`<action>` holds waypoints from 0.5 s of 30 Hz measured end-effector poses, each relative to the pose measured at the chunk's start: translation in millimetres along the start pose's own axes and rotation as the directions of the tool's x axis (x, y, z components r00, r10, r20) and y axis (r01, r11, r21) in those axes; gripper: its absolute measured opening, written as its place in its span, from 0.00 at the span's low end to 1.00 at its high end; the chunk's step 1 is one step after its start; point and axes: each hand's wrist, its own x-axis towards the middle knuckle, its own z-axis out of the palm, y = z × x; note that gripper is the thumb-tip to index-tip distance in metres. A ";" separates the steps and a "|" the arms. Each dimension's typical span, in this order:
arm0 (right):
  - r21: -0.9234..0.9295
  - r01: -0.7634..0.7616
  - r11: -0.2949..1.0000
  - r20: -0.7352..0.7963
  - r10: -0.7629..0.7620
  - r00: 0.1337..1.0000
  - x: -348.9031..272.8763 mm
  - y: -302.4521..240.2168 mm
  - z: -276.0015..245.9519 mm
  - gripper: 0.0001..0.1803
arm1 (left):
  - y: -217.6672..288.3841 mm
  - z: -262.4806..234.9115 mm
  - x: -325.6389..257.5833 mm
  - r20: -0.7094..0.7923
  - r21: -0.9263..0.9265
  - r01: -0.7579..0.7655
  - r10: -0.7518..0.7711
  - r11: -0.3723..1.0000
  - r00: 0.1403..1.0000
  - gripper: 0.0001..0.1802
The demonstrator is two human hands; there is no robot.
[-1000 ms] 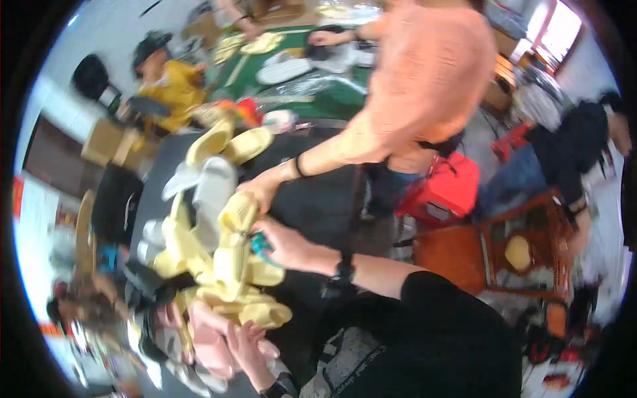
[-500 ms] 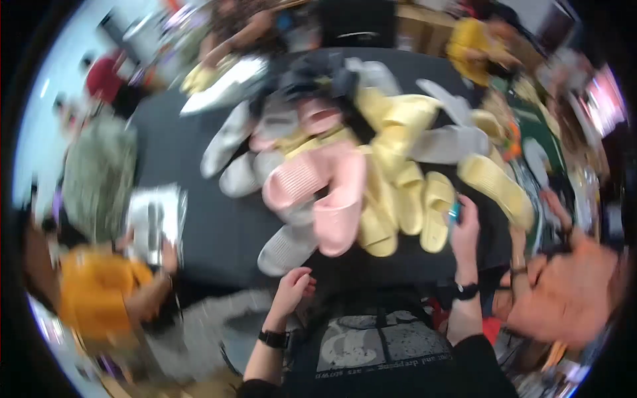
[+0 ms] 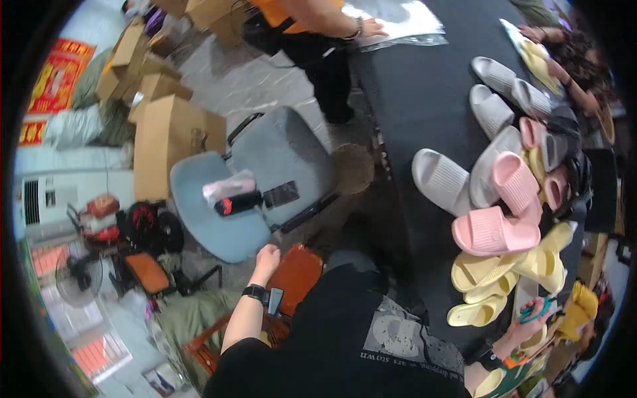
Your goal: Using scissors to trim excess material or threads from mass-produced plastic slides/sandals.
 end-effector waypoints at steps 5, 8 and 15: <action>0.064 0.069 0.996 0.128 -0.077 0.989 24.3 7.6 6.0 0.12 | -93.1 -1.3 -73.2 -0.182 0.005 0.328 -0.322 0.945 0.929 0.15; 0.112 0.030 0.993 0.172 -0.049 0.984 21.1 3.8 19.2 0.12 | -116.5 -4.4 -95.5 -0.230 0.025 0.451 -0.434 0.892 0.871 0.15; 0.033 0.099 0.995 0.245 -0.104 0.964 30.3 -1.5 37.0 0.11 | -171.3 -47.0 -126.5 -0.346 0.283 0.743 -0.657 0.607 0.669 0.24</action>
